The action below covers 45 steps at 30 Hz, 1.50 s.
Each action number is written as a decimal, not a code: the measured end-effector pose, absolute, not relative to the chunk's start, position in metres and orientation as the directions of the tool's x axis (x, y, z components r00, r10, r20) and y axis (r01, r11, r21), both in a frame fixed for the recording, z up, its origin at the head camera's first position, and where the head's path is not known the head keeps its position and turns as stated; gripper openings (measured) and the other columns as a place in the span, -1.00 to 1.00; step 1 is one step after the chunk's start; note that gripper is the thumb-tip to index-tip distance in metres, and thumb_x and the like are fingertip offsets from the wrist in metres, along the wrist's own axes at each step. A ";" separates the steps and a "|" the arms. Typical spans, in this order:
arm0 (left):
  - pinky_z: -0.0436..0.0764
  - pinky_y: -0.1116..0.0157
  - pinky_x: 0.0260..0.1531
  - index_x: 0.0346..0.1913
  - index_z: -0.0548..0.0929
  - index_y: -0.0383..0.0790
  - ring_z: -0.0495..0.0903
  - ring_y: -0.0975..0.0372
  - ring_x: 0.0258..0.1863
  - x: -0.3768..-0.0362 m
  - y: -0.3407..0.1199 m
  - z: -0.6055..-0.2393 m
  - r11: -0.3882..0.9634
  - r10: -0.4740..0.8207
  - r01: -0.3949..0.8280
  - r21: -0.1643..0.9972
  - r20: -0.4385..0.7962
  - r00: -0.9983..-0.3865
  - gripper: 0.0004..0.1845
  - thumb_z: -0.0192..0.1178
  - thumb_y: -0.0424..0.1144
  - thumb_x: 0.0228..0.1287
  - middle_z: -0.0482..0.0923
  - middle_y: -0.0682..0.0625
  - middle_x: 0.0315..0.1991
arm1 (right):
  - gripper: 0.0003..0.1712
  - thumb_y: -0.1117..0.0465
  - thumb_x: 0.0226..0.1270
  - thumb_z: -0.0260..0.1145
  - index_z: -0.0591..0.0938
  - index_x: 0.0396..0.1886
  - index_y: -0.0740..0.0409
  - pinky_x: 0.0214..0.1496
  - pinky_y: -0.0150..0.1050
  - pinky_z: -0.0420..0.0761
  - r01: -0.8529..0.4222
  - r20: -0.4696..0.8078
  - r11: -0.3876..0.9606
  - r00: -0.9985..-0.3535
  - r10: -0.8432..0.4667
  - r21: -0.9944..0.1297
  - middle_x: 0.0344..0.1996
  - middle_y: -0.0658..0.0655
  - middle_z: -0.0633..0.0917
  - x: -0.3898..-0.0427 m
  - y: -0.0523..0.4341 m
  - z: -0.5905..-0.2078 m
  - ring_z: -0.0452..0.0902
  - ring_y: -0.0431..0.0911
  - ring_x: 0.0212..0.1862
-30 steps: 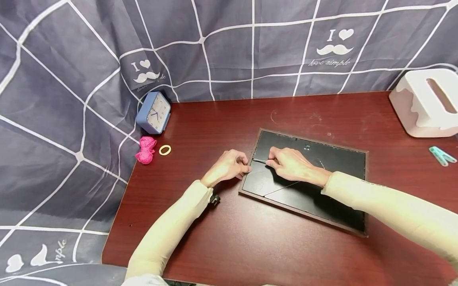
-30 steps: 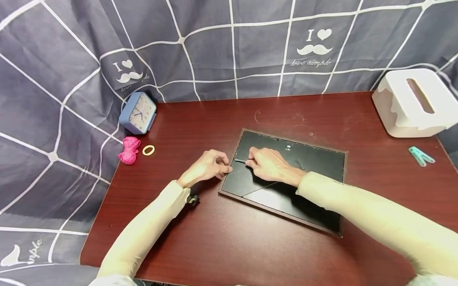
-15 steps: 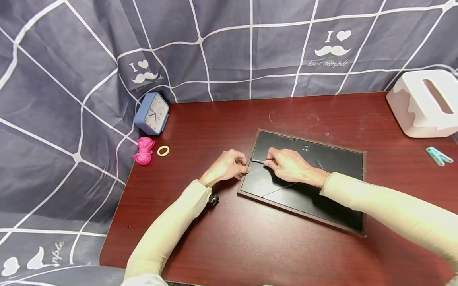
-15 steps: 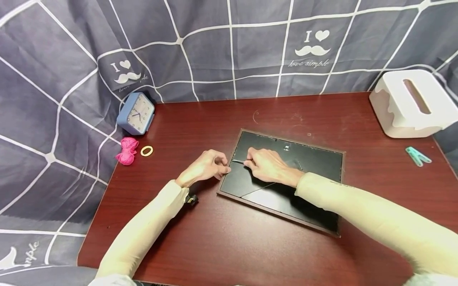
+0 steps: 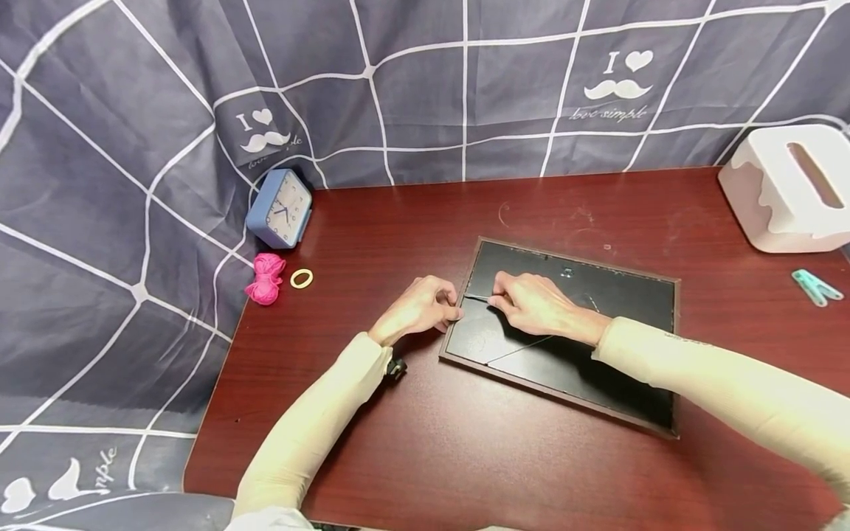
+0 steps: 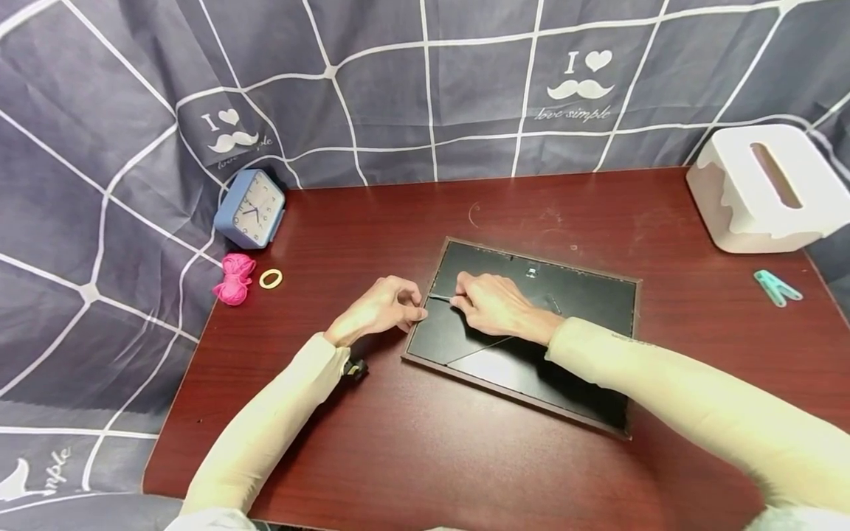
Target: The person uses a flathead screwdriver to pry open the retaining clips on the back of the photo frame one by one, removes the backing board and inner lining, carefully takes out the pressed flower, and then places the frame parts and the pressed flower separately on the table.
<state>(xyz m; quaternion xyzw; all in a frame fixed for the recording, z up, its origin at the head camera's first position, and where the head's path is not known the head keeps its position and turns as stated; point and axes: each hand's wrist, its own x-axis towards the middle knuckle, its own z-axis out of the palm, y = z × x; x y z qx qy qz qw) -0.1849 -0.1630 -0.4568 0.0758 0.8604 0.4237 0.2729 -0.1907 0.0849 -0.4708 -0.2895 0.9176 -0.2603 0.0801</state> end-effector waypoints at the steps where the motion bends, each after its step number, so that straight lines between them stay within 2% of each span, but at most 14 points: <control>1: 0.88 0.26 -0.31 -0.26 0.68 -0.24 0.85 0.18 -0.43 -0.186 -0.162 -0.456 0.629 0.364 -0.103 0.771 -0.408 -0.837 -0.86 0.46 -0.31 0.41 0.81 -0.10 -0.26 | -0.85 0.13 0.58 0.37 0.64 -0.22 0.09 -0.47 -0.23 0.47 -0.490 0.002 0.698 -0.819 -0.574 -0.522 -0.54 -0.05 0.64 -0.191 0.086 -0.470 0.46 -0.21 -0.51; 6: 0.88 0.28 -0.30 -0.14 0.82 -0.29 0.87 0.13 -0.40 -0.198 -0.156 -0.440 0.678 0.381 -0.059 0.733 -0.419 -0.824 -0.92 0.43 -0.33 0.45 0.86 -0.14 -0.27 | -0.84 0.12 0.60 0.36 0.64 -0.23 0.06 -0.43 -0.24 0.45 -0.489 -0.019 0.693 -0.810 -0.586 -0.530 -0.51 -0.05 0.65 -0.191 0.091 -0.462 0.46 -0.20 -0.49; 9: 0.84 0.28 -0.22 -0.06 0.89 -0.22 0.86 0.13 -0.32 -0.216 -0.144 -0.424 0.739 0.401 0.117 0.663 -0.295 -0.867 -0.86 0.36 -0.29 0.51 0.88 -0.10 -0.28 | -0.84 0.14 0.61 0.33 0.62 -0.24 0.07 -0.44 -0.29 0.37 -0.492 0.034 0.649 -0.811 -0.584 -0.581 -0.56 -0.08 0.57 -0.189 0.101 -0.463 0.39 -0.22 -0.52; 13: 0.80 0.11 0.00 0.10 0.89 -0.04 0.85 0.14 -0.01 -0.245 -0.115 -0.416 0.821 0.429 0.347 0.454 -0.087 -0.899 -0.78 0.35 -0.19 0.54 0.90 0.05 -0.05 | -0.83 0.16 0.63 0.29 0.61 -0.24 0.10 -0.48 -0.33 0.24 -0.479 0.119 0.581 -0.828 -0.548 -0.658 -0.62 -0.11 0.46 -0.178 0.119 -0.463 0.28 -0.25 -0.57; 16: 0.80 0.06 0.15 0.26 0.82 0.00 0.77 0.12 0.23 -0.263 -0.093 -0.422 0.837 0.491 0.443 0.322 -0.085 -0.867 -0.69 0.34 -0.12 0.58 0.81 0.09 0.21 | -0.84 0.16 0.61 0.30 0.63 -0.25 0.10 -0.46 -0.34 0.28 -0.404 0.075 0.608 -0.867 -0.492 -0.683 -0.61 -0.10 0.48 -0.164 0.125 -0.452 0.31 -0.25 -0.55; 19: 0.81 0.07 0.07 0.20 0.83 -0.02 0.75 0.13 0.14 -0.278 -0.077 -0.435 0.824 0.544 0.498 0.269 -0.133 -0.828 -0.72 0.34 -0.06 0.59 0.78 0.06 0.15 | -0.85 0.18 0.58 0.34 0.65 -0.27 0.09 -0.44 -0.34 0.34 -0.316 0.009 0.659 -0.905 -0.425 -0.682 -0.61 -0.07 0.51 -0.151 0.129 -0.441 0.36 -0.24 -0.55; 22: 0.76 0.07 -0.20 -0.10 0.86 0.04 0.75 0.17 -0.12 -0.302 -0.069 -0.463 0.823 0.551 0.510 0.248 -0.134 -0.824 -0.83 0.38 0.00 0.55 0.81 0.10 -0.11 | -0.86 0.17 0.56 0.36 0.67 -0.26 0.08 -0.42 -0.34 0.35 -0.265 -0.014 0.688 -0.928 -0.371 -0.676 -0.61 -0.07 0.51 -0.144 0.134 -0.436 0.38 -0.22 -0.54; 25: 0.66 0.04 -0.39 -0.35 0.81 0.12 0.71 0.20 -0.31 -0.317 -0.068 -0.483 0.829 0.546 0.517 0.211 -0.110 -0.831 -0.77 0.40 0.06 0.51 0.77 0.16 -0.31 | -0.90 0.19 0.54 0.36 0.69 -0.22 0.10 -0.40 -0.34 0.36 -0.251 -0.011 0.705 -0.939 -0.345 -0.664 -0.60 -0.07 0.52 -0.140 0.138 -0.435 0.38 -0.21 -0.52; 26: 0.67 0.02 -0.39 -0.36 0.80 0.13 0.72 0.19 -0.31 -0.319 -0.070 -0.486 0.825 0.554 0.527 0.203 -0.104 -0.826 -0.75 0.39 0.07 0.52 0.77 0.15 -0.32 | -0.91 0.20 0.54 0.35 0.70 -0.21 0.11 -0.39 -0.34 0.37 -0.250 -0.010 0.708 -0.940 -0.341 -0.660 -0.60 -0.08 0.52 -0.140 0.139 -0.435 0.39 -0.22 -0.51; 30: 0.75 -0.03 -0.31 -0.21 0.83 0.04 0.79 0.08 -0.20 -0.300 -0.079 -0.467 0.799 0.598 0.585 0.142 -0.089 -0.796 -0.78 0.32 0.03 0.58 0.84 0.08 -0.19 | -0.91 0.21 0.53 0.34 0.71 -0.21 0.13 -0.38 -0.32 0.38 -0.246 -0.001 0.719 -0.946 -0.325 -0.650 -0.60 -0.07 0.52 -0.139 0.144 -0.434 0.40 -0.19 -0.50; 32: 0.80 -0.01 -0.19 -0.08 0.84 0.00 0.81 0.02 -0.11 -0.285 -0.088 -0.452 0.788 0.614 0.603 0.120 -0.092 -0.784 -0.79 0.27 0.00 0.62 0.85 0.03 -0.08 | -0.91 0.22 0.53 0.34 0.70 -0.22 0.12 -0.38 -0.31 0.38 -0.244 0.001 0.719 -0.947 -0.320 -0.650 -0.61 -0.06 0.52 -0.140 0.143 -0.434 0.40 -0.18 -0.50; 37: 0.79 0.02 -0.22 -0.02 0.83 0.04 0.81 0.01 -0.12 -0.264 -0.115 -0.451 0.774 0.633 0.629 0.072 -0.056 -0.772 -0.80 0.22 -0.04 0.66 0.82 0.01 -0.11 | -0.94 0.22 0.55 0.34 0.69 -0.18 0.10 -0.44 -0.31 0.30 -0.255 0.009 0.708 -0.943 -0.331 -0.659 -0.65 -0.09 0.43 -0.139 0.141 -0.432 0.34 -0.19 -0.55; 43: 0.79 0.00 -0.25 0.00 0.87 0.02 0.79 0.09 -0.15 -0.242 -0.143 -0.452 0.801 0.588 0.562 0.205 -0.096 -0.803 -0.80 0.27 -0.05 0.63 0.86 0.05 -0.11 | -0.92 0.18 0.58 0.34 0.70 -0.09 0.07 -0.46 -0.32 0.27 -0.283 0.029 0.697 -0.936 -0.352 -0.659 -0.67 -0.13 0.37 -0.135 0.137 -0.428 0.29 -0.22 -0.57; 45: 0.78 0.05 -0.29 0.00 0.88 0.04 0.76 0.18 -0.20 -0.247 -0.159 -0.475 0.791 0.588 0.550 0.268 -0.084 -0.804 -0.73 0.23 0.04 0.65 0.86 0.12 -0.13 | -0.92 0.18 0.58 0.34 0.71 -0.08 0.06 -0.45 -0.31 0.28 -0.288 0.035 0.697 -0.935 -0.353 -0.657 -0.67 -0.13 0.37 -0.134 0.136 -0.427 0.30 -0.22 -0.56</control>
